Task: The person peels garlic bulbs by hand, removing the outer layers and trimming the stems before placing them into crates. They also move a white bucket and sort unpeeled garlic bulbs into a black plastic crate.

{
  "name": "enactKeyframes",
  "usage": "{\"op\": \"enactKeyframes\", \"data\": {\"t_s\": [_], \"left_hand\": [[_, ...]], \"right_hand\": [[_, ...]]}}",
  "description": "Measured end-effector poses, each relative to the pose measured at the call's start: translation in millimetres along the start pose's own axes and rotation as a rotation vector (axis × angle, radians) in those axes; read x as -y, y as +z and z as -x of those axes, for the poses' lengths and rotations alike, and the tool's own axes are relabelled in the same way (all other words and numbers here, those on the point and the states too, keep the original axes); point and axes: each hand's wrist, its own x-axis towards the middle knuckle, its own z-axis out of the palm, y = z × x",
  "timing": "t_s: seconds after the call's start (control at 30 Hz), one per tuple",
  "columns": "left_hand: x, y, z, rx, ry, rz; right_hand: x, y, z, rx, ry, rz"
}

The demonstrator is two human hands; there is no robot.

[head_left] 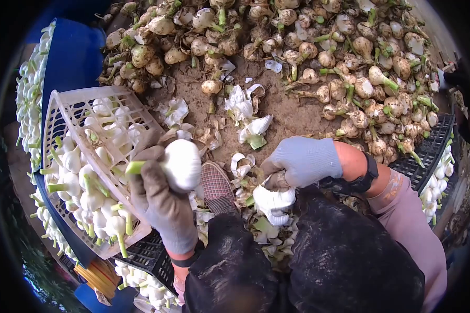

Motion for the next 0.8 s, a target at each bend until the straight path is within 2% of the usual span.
{"op": "enactKeyframes", "data": {"t_s": [0.03,0.07,0.1,0.13,0.17,0.2,0.27,0.33,0.37,0.4,0.43,0.47,0.57,0.6,0.67,0.7,0.77,0.8], "left_hand": [[-19,-13,-4,0.042,0.364,-0.145],[-51,-18,-3,-0.027,0.606,-0.365],[-75,-29,-2,-0.239,0.763,-0.593],[-97,-37,0,-0.338,0.811,-0.979],[-102,-38,4,-0.346,0.814,-0.982],[-105,-27,8,-0.385,0.763,-0.918],[-105,-6,14,-0.454,0.661,-0.783],[-79,-7,15,0.187,0.267,-0.364],[-62,3,8,0.323,-0.197,-0.244],[-28,3,-3,0.492,-0.342,-0.350],[0,8,-8,0.538,-0.430,-0.300],[17,13,-9,0.585,-0.523,-0.250],[28,22,-9,0.540,-0.665,-0.131],[30,26,-10,0.542,-0.662,-0.125],[34,28,-8,0.542,-0.495,-0.147],[36,28,-7,0.557,-0.482,-0.178],[30,33,-6,0.520,-0.509,-0.125],[27,34,-4,0.487,-0.536,-0.071]], "right_hand": [[-9,6,-4,-0.006,-0.002,0.009],[-22,17,-10,-0.014,0.149,0.324],[-28,24,-13,-0.019,0.301,0.637],[-29,25,-14,-0.018,0.300,0.645],[-27,26,-18,-0.168,0.216,0.568],[-24,26,-24,-0.317,0.131,0.484],[-13,16,-39,-0.332,0.179,0.422],[-16,18,-53,-0.704,-0.082,0.142],[-16,22,-61,-0.702,-0.087,0.143],[-15,25,-68,-0.711,-0.214,-0.214],[-16,25,-74,-0.703,-0.340,-0.572],[-17,23,-76,-0.704,-0.343,-0.571],[-41,28,-74,-0.753,-0.274,-0.298],[-32,23,-69,-0.754,-0.273,-0.291],[-13,20,-58,-0.478,-0.254,-0.958],[-11,24,-61,-0.474,-0.252,-0.961],[-10,27,-68,-0.321,-0.464,-1.248],[-13,27,-69,-0.315,-0.462,-1.246]]}}
